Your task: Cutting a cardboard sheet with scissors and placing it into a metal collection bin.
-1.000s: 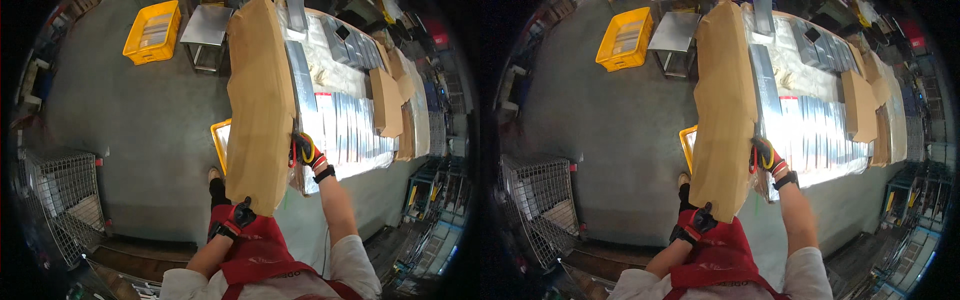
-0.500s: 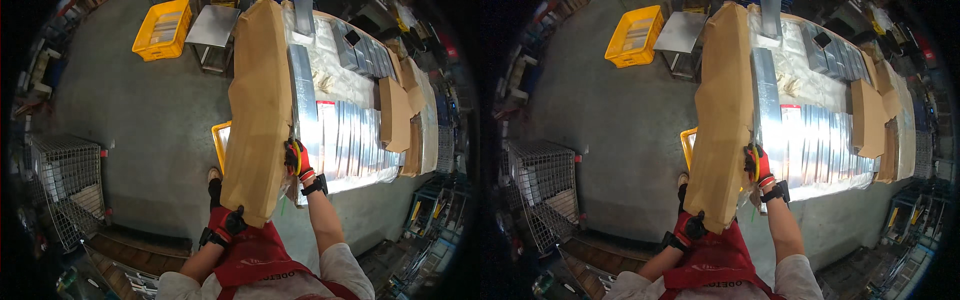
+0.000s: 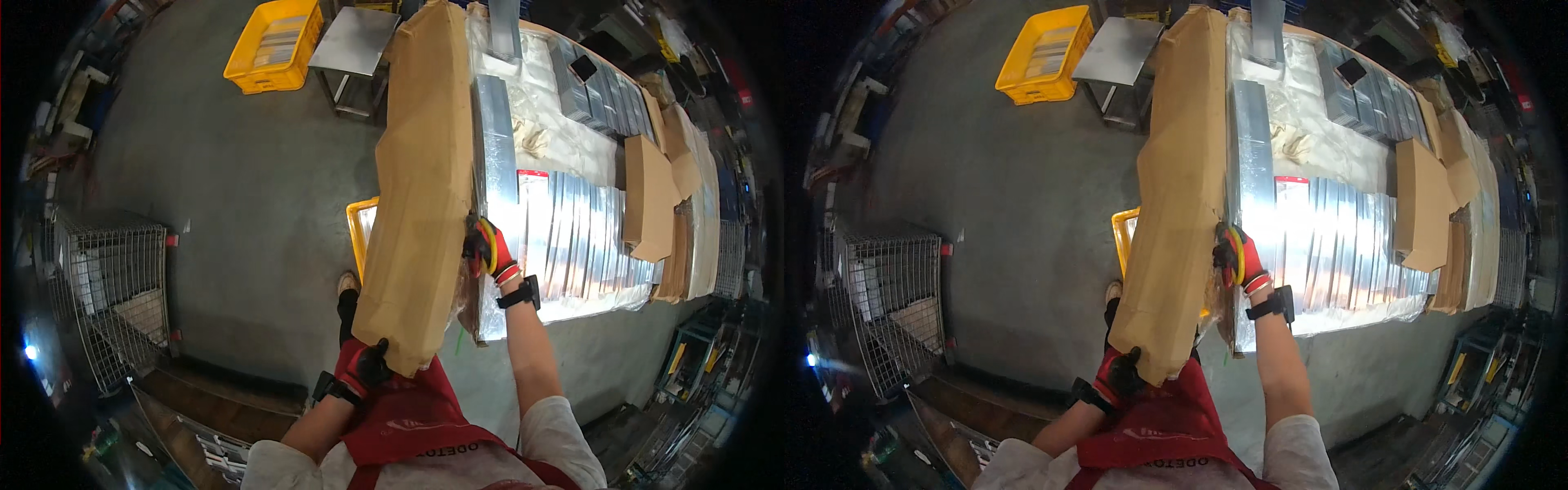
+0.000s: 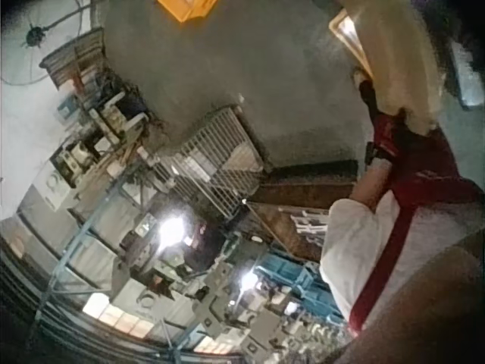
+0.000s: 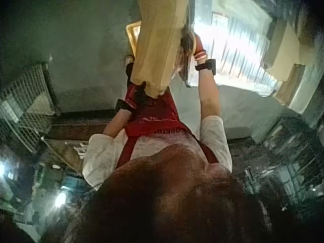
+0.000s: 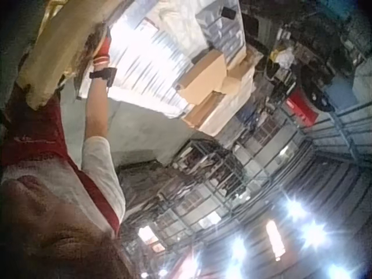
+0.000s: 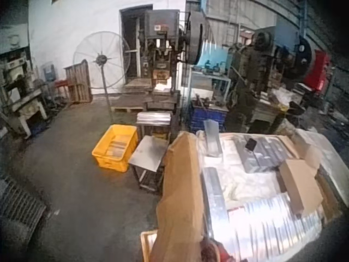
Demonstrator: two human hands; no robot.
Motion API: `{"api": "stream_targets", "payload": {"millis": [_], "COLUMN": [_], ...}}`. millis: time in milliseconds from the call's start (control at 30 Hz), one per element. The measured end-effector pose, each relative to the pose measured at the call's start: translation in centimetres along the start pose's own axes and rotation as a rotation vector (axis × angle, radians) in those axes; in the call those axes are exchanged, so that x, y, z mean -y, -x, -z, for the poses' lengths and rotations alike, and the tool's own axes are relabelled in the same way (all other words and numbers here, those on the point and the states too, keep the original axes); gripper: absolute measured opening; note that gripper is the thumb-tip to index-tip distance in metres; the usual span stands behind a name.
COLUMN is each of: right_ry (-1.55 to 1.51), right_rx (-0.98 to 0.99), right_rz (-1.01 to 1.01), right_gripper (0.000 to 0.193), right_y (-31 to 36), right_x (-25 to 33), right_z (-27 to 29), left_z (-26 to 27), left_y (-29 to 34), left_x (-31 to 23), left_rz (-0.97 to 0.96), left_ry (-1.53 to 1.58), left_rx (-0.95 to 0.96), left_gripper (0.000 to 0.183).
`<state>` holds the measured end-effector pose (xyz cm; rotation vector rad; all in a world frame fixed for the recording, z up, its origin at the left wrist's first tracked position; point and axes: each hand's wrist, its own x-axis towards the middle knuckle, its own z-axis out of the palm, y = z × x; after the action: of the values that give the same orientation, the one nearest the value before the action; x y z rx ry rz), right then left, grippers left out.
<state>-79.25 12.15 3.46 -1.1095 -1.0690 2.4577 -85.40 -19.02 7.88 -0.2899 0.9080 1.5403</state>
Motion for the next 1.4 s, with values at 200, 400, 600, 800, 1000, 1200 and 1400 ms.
{"api": "stream_targets", "payload": {"millis": [200, 400, 600, 800, 1000, 1200, 1400], "right_ry": [0.154, -0.065, 0.242, -0.13, -0.121, -0.072, 0.499], "right_rx": [-0.133, -0.112, -0.022, 0.041, 0.029, 0.012, 0.225], "right_rz": [0.116, 0.037, 0.141, -0.015, -0.072, -0.058, 0.346], "right_gripper": [0.017, 0.022, 0.031, 0.02, 0.018, 0.016, 0.009], "right_y": [-2.3, -2.3, -3.9, -3.9, -5.4, -4.7, -5.1], "right_x": [0.2, 0.6, 2.3, 2.4, 3.7, 4.8, 5.8], "right_z": [-0.1, -1.3, -0.2, 0.1, 0.2, -1.0, 0.0], "left_z": [3.4, 2.2, 0.6, 1.4, 0.5, 2.1, 4.4], "left_y": [-0.4, -0.4, 0.0, -0.4, 0.0, -0.6, -2.5], "left_x": [2.8, 2.0, 3.3, 3.6, 3.4, 5.0, 4.5], "left_rz": [-0.044, 0.292, 0.162, 0.199, 0.235, 0.289, 0.158], "left_ry": [-0.272, 0.687, 0.41, 0.405, 0.324, 0.528, 0.396], "left_rx": [0.112, 0.242, -0.044, -0.009, -0.064, -0.012, -0.018], "left_gripper": [0.036, 0.037, 0.033, 0.03, 0.037, 0.038, 0.037]}}
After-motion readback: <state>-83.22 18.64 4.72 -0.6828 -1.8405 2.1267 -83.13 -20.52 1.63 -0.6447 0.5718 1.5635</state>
